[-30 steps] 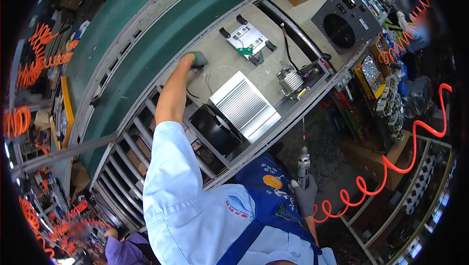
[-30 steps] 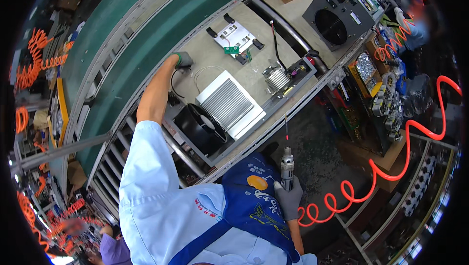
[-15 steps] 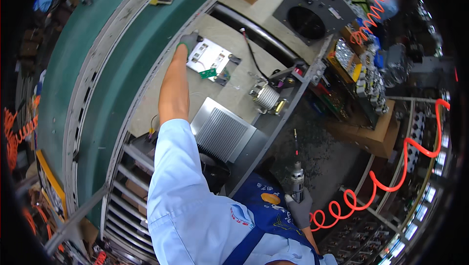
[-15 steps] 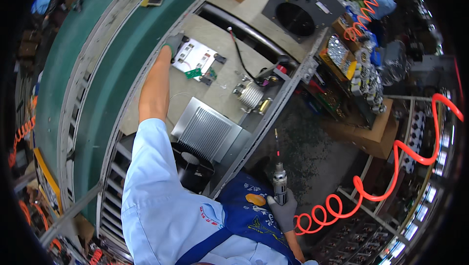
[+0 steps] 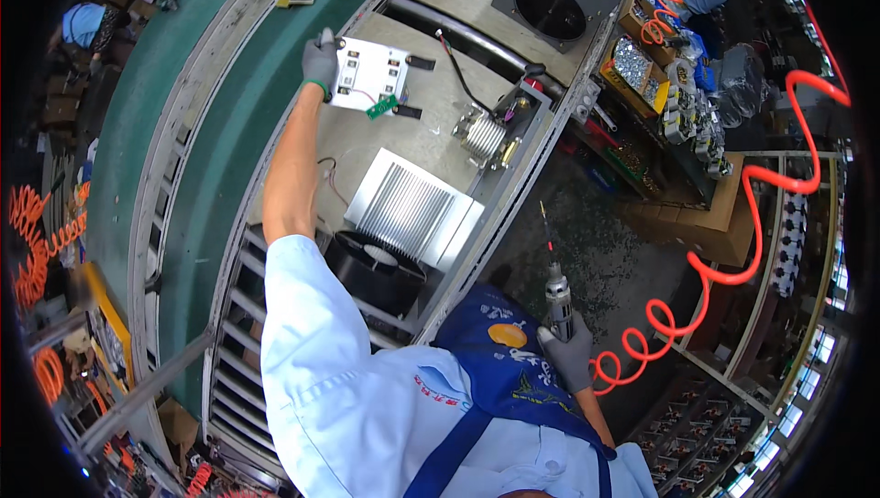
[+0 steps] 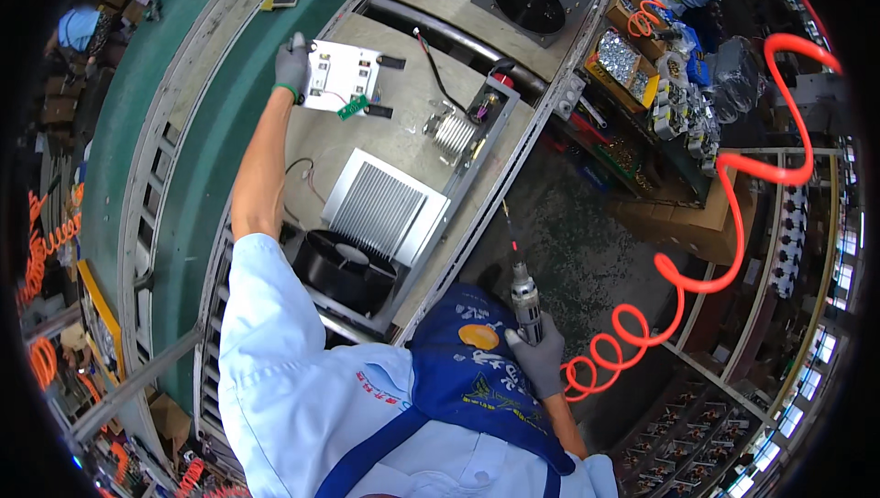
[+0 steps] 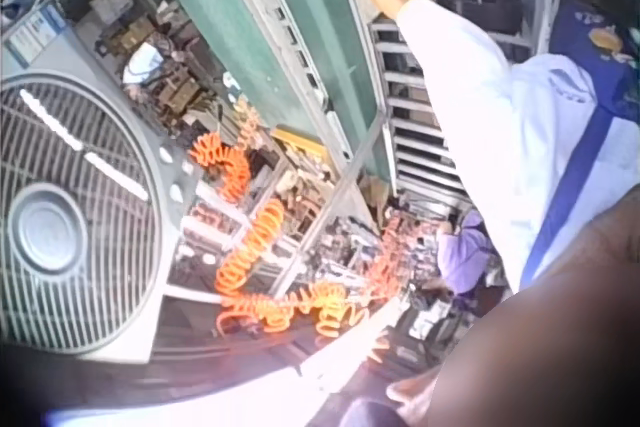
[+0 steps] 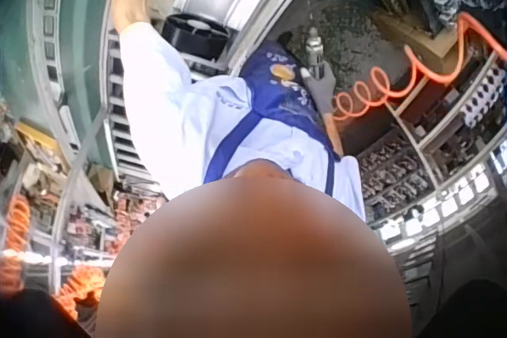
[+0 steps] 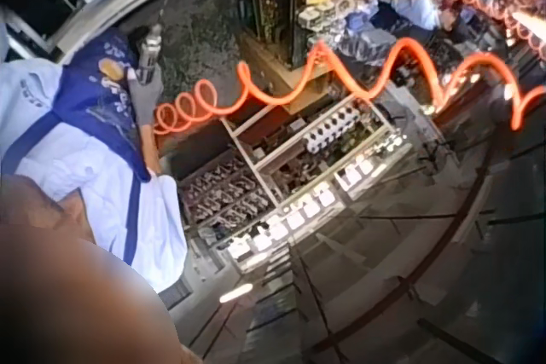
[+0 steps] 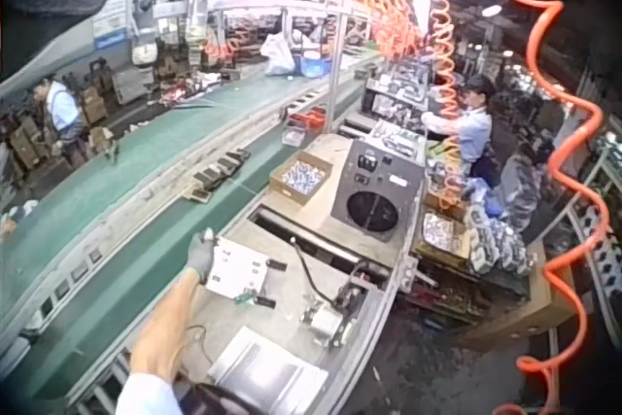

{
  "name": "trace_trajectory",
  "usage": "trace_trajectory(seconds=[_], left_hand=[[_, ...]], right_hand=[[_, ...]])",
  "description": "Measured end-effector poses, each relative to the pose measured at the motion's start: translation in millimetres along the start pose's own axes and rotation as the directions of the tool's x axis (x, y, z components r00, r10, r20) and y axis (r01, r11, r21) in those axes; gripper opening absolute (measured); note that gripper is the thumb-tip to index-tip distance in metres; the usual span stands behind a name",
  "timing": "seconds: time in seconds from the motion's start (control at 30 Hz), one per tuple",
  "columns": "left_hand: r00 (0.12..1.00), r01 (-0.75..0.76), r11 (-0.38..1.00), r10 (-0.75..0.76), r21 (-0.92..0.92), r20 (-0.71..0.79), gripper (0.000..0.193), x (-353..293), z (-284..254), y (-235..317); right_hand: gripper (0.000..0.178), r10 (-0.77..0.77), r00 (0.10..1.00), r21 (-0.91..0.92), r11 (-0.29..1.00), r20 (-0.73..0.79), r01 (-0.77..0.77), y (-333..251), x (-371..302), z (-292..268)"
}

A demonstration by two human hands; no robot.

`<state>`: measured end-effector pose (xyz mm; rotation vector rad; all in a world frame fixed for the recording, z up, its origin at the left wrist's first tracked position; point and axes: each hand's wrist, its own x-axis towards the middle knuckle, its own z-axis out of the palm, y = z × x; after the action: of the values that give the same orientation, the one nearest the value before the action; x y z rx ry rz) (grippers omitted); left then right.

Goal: Assembling electronic components and heat sinks at a factory production line.

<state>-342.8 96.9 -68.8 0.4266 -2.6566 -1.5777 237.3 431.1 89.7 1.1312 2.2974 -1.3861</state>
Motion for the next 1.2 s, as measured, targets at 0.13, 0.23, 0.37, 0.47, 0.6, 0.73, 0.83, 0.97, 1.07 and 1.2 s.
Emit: trace_trajectory(seconds=[0.13, 0.23, 0.37, 0.47, 0.6, 0.73, 0.83, 0.97, 1.07, 1.2], left_hand=[[0.999, -0.036, 0.999, 0.036, 0.003, 0.010, 0.062, -34.8, -54.5, 32.7], [0.982, 0.117, 0.993, -0.117, 0.007, 0.146, 0.064, -87.0, -75.9, 44.3], [0.954, 0.164, 0.986, -0.158, -0.002, 0.254, 0.054, -174.4, -80.8, 42.9], [0.966, 0.029, 0.989, -0.065, 0.144, 0.251, 0.049, -215.8, -80.8, 35.5], [0.953, 0.154, 0.986, -0.166, 0.066, 0.252, 0.048, -234.9, -73.8, 14.4], [0.932, 0.224, 0.975, -0.218, 0.013, 0.288, 0.051, -231.6, -68.6, -9.4], [0.947, 0.177, 0.983, -0.185, 0.056, 0.264, 0.047, -228.7, -65.0, -19.0], [0.957, 0.097, 0.991, -0.118, 0.092, 0.266, 0.048, -227.9, -59.6, -19.7], [0.940, 0.110, 0.990, -0.134, 0.092, 0.314, 0.049, -230.5, -56.4, -17.8], [0.921, 0.181, 0.981, -0.194, 0.072, 0.339, 0.046, -232.2, -53.4, -16.9]], right_hand=[[0.030, -0.135, 0.989, -0.073, 0.987, 0.065, 0.140, 13.0, 1.7, -9.3], [0.031, -0.114, 0.983, -0.117, 0.984, 0.141, 0.131, 23.3, 3.6, -13.5], [0.037, -0.264, 0.927, -0.131, 0.943, 0.266, 0.306, 34.4, 8.5, -19.2], [0.044, -0.338, 0.859, -0.219, 0.871, 0.383, 0.441, 34.9, 13.3, -21.4], [0.041, -0.310, 0.820, -0.246, 0.850, 0.481, 0.466, 27.5, 15.3, -21.0], [0.040, -0.308, 0.805, -0.242, 0.846, 0.507, 0.476, 24.0, 13.4, -17.7], [0.039, -0.310, 0.806, -0.254, 0.839, 0.504, 0.481, 26.5, 12.1, -15.3], [0.039, -0.347, 0.801, -0.238, 0.830, 0.487, 0.504, 30.2, 10.2, -12.8], [0.042, -0.301, 0.815, -0.241, 0.854, 0.494, 0.461, 31.2, 8.0, -11.1], [0.043, -0.320, 0.808, -0.256, 0.835, 0.495, 0.488, 28.3, 10.9, -1.8]])
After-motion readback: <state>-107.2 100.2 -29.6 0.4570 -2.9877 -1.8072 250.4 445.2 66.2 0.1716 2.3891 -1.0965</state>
